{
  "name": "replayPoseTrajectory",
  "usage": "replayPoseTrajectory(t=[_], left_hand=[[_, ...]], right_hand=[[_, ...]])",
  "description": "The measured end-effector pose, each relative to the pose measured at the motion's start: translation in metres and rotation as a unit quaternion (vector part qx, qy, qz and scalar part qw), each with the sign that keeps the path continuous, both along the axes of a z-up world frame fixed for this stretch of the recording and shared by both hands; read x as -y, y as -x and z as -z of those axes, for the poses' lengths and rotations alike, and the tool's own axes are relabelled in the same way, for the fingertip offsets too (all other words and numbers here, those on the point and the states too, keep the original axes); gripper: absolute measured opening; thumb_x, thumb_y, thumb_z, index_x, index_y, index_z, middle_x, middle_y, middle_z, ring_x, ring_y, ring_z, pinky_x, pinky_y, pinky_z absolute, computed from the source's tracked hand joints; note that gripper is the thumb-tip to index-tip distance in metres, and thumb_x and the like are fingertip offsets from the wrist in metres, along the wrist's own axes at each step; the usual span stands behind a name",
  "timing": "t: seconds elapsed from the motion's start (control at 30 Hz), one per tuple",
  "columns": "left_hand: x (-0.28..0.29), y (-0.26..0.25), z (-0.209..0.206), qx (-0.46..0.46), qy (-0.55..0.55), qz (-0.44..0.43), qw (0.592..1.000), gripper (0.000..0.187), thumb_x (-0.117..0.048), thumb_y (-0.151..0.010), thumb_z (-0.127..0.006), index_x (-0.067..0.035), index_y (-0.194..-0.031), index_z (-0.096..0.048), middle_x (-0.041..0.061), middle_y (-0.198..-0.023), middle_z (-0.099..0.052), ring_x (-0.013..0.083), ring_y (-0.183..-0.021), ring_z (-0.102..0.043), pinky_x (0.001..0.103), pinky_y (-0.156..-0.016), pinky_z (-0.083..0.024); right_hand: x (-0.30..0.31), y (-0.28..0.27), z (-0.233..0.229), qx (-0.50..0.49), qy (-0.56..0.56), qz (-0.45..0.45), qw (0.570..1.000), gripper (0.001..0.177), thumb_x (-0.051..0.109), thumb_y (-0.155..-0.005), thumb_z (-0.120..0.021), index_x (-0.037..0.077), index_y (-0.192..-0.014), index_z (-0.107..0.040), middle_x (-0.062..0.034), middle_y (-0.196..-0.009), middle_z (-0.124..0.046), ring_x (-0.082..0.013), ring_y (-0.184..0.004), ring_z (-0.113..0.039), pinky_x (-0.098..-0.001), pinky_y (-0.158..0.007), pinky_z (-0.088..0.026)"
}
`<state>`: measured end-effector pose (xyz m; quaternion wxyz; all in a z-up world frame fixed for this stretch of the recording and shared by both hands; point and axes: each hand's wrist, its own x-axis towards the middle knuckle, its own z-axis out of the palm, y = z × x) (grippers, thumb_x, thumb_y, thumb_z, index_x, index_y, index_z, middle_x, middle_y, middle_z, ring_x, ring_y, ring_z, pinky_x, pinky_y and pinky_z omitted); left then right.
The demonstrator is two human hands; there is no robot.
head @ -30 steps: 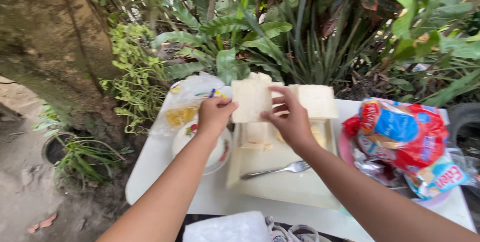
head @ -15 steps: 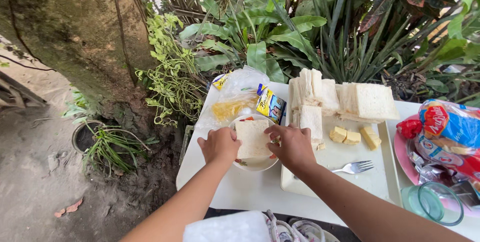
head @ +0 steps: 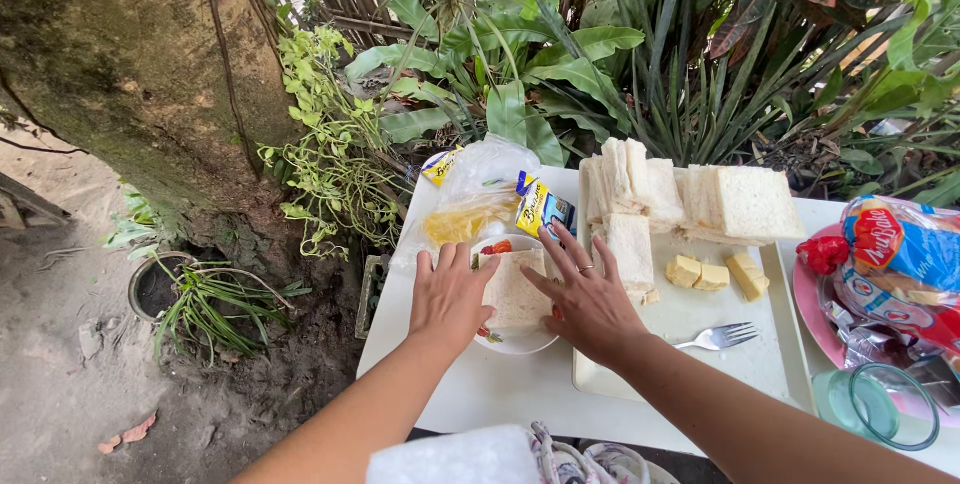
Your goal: The person pours water into a bowl of powder and mixes it with a fork, then dips a slice of bread into the mixture, adds a piece of cheese, and rolls the bread into a ball by hand.
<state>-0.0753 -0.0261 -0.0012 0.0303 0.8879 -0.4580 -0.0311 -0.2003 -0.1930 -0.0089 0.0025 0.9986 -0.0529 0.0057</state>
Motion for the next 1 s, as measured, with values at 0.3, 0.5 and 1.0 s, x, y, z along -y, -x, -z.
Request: replayPoseTrajectory(t=[0.3,0.5,1.0], left_hand=[[0.001,-0.005,0.004,-0.027,-0.041,-0.001,0.999,0.073,-0.042,-0.073,-0.087,-0.029,-0.140,-0.061,0.006,-0.117,-0.056,0.0232,-0.119,-0.045,0.045,-0.099,-0.030],[0.003,-0.005,0.004,-0.025,-0.063,0.010,0.998,0.070,-0.045,-0.074,-0.086,-0.029,-0.138,-0.062,0.006,-0.118,-0.056,0.0225,-0.121,-0.045,0.044,-0.099,-0.030],[0.001,0.003,-0.013,-0.043,-0.033,0.055,0.997,0.068,-0.063,-0.073,-0.079,-0.009,-0.114,-0.074,0.011,-0.122,-0.056,0.0236,-0.125,-0.042,0.048,-0.106,-0.025]], right_hand=[[0.000,-0.004,0.002,-0.079,-0.035,0.037,0.996,0.081,0.055,-0.082,-0.070,0.032,-0.155,-0.044,-0.0120,-0.173,0.001,-0.0264,-0.155,0.006,-0.0668,-0.120,0.001],[-0.002,-0.006,-0.005,-0.118,-0.035,0.041,0.992,0.078,0.057,-0.082,-0.070,0.033,-0.153,-0.048,-0.0126,-0.174,0.001,-0.0271,-0.156,0.007,-0.0679,-0.120,0.002],[-0.003,-0.006,-0.010,-0.059,-0.039,-0.069,0.995,0.008,0.023,-0.087,-0.069,0.019,-0.089,-0.076,-0.0036,-0.164,-0.036,-0.0209,-0.152,-0.022,-0.0647,-0.123,-0.003]])
